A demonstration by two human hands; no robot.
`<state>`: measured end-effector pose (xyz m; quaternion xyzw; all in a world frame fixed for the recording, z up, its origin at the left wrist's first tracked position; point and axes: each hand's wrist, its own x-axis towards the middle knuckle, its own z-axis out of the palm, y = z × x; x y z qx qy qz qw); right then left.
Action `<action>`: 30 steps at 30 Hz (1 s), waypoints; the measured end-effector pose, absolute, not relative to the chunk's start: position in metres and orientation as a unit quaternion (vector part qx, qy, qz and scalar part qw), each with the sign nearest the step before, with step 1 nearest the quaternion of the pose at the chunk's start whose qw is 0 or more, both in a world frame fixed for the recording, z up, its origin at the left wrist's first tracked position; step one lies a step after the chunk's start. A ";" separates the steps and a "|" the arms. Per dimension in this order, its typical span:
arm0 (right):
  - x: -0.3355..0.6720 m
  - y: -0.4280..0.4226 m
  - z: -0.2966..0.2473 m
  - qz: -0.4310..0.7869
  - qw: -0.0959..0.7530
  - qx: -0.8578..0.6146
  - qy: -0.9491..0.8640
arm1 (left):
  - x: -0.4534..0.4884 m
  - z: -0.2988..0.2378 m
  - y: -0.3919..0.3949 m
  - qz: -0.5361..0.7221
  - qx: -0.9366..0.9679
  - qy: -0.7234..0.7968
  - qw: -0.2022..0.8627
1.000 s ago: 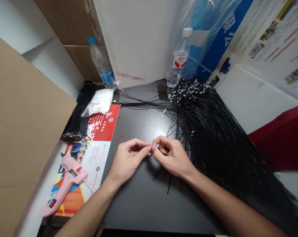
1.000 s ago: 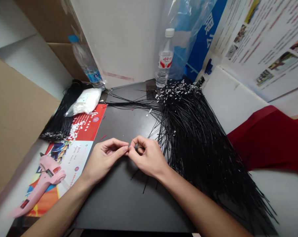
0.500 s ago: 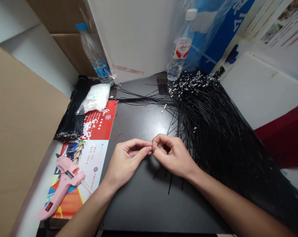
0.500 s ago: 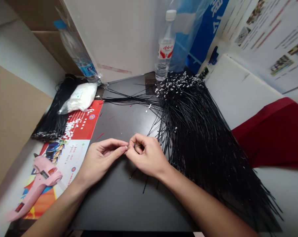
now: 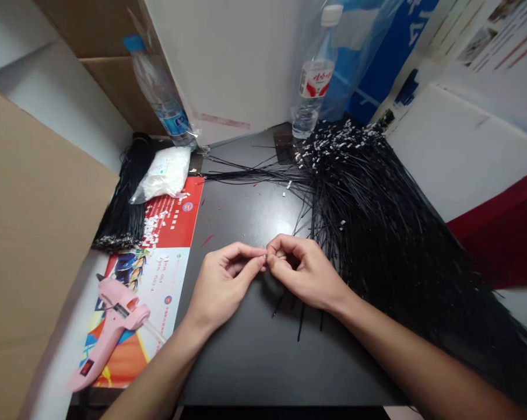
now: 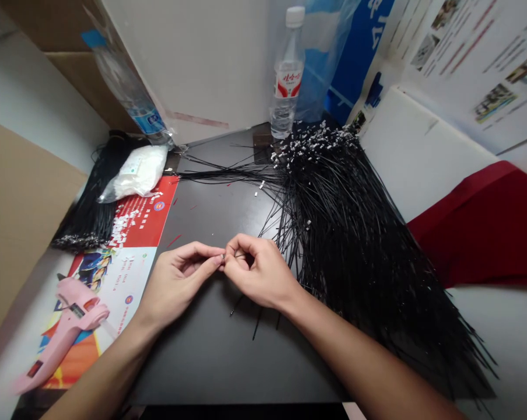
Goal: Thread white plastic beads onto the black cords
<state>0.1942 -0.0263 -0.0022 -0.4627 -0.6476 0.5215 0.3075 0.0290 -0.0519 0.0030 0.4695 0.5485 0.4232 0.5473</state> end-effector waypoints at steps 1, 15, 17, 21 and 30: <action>0.194 -0.026 -0.002 0.520 0.309 -0.460 -0.650 | 0.029 0.003 -0.052 0.424 0.466 0.549 0.550; 0.192 -0.026 -0.001 0.500 0.307 -0.478 -0.654 | 0.027 0.001 -0.048 0.421 0.424 0.535 0.598; 0.193 -0.026 -0.001 0.506 0.308 -0.477 -0.649 | 0.025 0.002 -0.048 0.401 0.433 0.535 0.604; 0.194 -0.025 -0.001 0.513 0.304 -0.474 -0.647 | 0.024 0.004 -0.049 0.367 0.465 0.551 0.587; 0.187 -0.030 -0.004 0.528 0.369 -0.475 -0.600 | 0.040 0.003 -0.053 0.452 0.479 0.557 0.505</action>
